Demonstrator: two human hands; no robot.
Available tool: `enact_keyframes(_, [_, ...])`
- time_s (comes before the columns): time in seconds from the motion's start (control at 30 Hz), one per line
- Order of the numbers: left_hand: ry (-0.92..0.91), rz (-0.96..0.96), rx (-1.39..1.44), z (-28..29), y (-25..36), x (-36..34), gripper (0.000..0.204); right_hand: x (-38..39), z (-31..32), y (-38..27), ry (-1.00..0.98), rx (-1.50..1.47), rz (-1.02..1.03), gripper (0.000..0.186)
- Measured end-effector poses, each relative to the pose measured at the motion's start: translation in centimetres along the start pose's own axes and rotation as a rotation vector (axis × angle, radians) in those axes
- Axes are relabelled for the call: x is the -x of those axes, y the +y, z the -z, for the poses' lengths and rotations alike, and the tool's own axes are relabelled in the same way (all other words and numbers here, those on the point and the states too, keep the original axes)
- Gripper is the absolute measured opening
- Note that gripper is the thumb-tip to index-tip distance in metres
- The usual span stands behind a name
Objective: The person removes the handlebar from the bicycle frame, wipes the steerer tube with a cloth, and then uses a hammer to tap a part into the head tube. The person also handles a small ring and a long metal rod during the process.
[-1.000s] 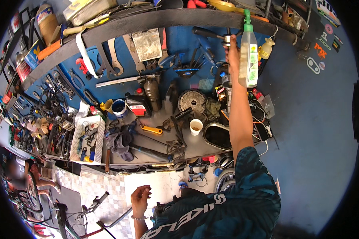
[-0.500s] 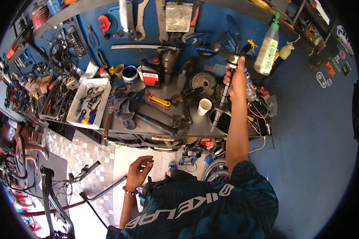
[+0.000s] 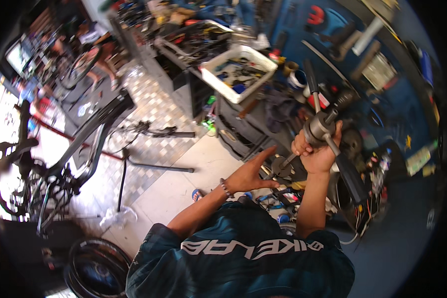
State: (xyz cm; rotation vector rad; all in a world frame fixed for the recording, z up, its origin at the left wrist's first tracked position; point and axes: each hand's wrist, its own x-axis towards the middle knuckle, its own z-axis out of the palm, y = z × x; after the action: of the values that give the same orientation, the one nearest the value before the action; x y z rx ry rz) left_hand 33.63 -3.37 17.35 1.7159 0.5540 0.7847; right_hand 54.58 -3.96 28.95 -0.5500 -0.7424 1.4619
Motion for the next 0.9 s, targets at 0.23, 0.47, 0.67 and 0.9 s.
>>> enact_keyframes(0.23, [0.457,0.078,-0.368,10.7,-2.2,8.0,0.079,-5.4,-9.0,13.2,-0.36,-0.208,-0.245,0.092])
enact_keyframes(0.47, [0.544,0.103,-0.302,17.9,-2.5,17.6,0.086,-9.3,-16.7,21.9,-0.595,-0.343,-0.325,0.088])
enact_keyframes(0.67, [0.713,0.356,-0.309,19.7,-5.3,19.5,0.061,-12.6,-17.7,25.2,-0.852,-0.324,-0.371,0.078])
enact_keyframes(0.9, [0.883,0.317,-0.347,22.1,-9.3,17.3,0.047,-21.4,-14.1,17.8,-0.673,0.284,-0.79,0.094])
